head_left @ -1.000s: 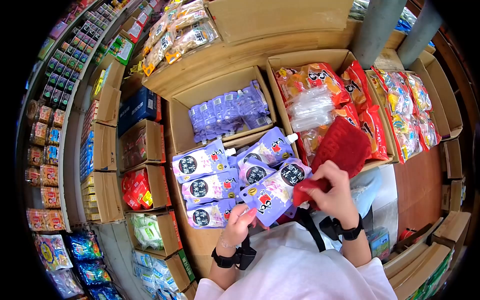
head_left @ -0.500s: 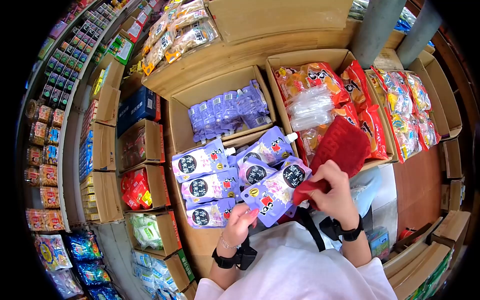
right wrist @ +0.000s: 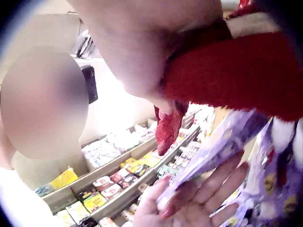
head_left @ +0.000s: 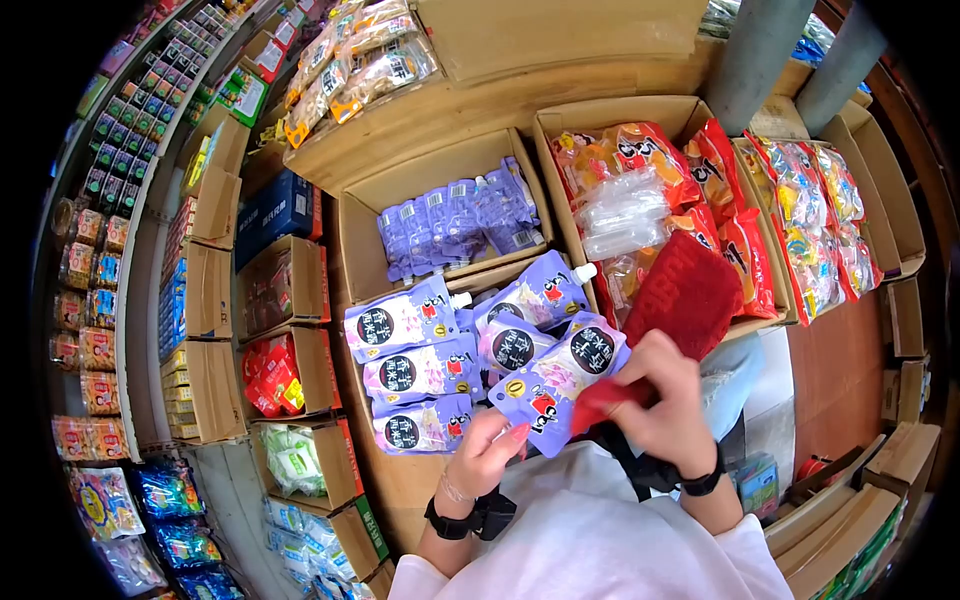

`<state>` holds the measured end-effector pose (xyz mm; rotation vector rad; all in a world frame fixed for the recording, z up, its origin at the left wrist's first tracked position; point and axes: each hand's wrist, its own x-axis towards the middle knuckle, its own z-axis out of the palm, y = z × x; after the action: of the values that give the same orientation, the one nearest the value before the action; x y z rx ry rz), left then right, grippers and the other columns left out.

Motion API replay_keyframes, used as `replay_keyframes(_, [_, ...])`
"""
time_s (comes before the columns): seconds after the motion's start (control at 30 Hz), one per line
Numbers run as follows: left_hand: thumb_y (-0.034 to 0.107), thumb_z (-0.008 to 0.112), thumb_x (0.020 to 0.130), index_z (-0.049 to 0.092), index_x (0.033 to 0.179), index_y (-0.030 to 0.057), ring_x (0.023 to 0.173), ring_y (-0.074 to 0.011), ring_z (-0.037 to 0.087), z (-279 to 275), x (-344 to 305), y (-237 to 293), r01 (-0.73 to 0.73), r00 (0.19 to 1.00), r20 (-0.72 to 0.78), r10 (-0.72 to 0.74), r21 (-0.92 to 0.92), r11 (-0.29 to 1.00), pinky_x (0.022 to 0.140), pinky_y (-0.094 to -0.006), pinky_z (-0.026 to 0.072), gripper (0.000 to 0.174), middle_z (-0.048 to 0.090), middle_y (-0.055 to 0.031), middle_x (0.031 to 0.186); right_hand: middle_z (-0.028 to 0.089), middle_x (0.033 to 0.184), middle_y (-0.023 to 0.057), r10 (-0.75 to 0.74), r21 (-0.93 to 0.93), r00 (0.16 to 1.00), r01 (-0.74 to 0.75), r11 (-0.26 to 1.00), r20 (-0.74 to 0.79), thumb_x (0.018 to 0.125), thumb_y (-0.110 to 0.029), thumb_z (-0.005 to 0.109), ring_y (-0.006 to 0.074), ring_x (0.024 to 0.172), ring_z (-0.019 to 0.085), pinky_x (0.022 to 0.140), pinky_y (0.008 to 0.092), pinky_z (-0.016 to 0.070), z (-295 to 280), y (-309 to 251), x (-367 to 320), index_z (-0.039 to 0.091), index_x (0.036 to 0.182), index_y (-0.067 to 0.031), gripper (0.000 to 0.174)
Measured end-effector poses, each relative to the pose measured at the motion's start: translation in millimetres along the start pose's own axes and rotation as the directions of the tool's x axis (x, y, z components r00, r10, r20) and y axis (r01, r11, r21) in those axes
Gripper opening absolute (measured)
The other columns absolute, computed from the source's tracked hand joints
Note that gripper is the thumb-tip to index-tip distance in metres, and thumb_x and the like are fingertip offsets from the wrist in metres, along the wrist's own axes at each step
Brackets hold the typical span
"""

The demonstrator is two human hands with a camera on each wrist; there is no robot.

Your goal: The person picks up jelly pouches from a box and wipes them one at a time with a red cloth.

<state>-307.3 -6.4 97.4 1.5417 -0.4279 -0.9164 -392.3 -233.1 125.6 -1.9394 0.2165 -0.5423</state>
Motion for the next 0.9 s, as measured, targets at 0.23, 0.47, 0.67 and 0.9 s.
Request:
replay_keyframes(0.23, [0.021,0.057,0.091,0.062,0.089,-0.0006,0.062,-0.0137,0.055,9.9,1.1,16.1,-0.077,0.994,0.081,0.071,0.067,0.995,0.058,-0.0274,0.0423,0.022,0.060,-0.0043,0.071,0.060,0.076,0.0080,-0.059,-0.079,0.996,0.064,0.995,0.071,0.061,0.001,0.078,0.0286,0.073,0.055,0.064,0.0388,0.0466,31.4,4.2,-0.8,0.060,0.078,-0.0045,0.025])
replay_keyframes(0.47, [0.012,0.058,0.092,0.059,0.124,-0.0014,0.109,-0.0307,0.060,8.9,1.9,11.2,-0.197,0.963,0.217,0.159,0.165,0.966,0.096,-0.0371,0.0453,0.035,0.062,-0.0177,0.124,0.057,0.074,0.0099,0.121,-0.052,0.991,-0.124,0.991,-0.060,0.064,0.003,0.077,0.0277,0.072,0.055,0.061,0.0354,0.0461,8.6,14.2,0.2,0.059,0.078,-0.0034,0.024])
replay_keyframes(0.67, [0.011,0.060,0.087,0.060,0.121,-0.0006,0.117,-0.0378,0.057,22.0,7.8,10.9,-0.285,0.943,0.246,0.225,0.244,0.927,0.101,-0.0402,0.0436,0.036,0.056,-0.0208,0.130,0.059,0.073,0.0071,-0.083,-0.021,0.982,0.088,0.996,0.167,0.061,0.002,0.075,0.0287,0.073,0.054,0.067,0.0380,0.0439,14.8,-5.4,-4.0,0.059,0.075,-0.0053,0.022])
replay_keyframes(0.9, [0.012,0.063,0.082,0.062,0.114,-0.0015,0.095,-0.0419,0.062,29.0,13.6,10.9,-0.433,0.901,0.211,0.379,0.401,0.807,0.084,-0.0435,0.0508,0.035,0.063,-0.0232,0.110,0.058,0.071,0.0068,0.084,-0.038,0.996,-0.084,0.996,-0.017,0.062,-0.002,0.079,0.0280,0.071,0.053,0.065,0.0370,0.0446,16.0,14.8,0.6,0.060,0.073,-0.0048,0.023])
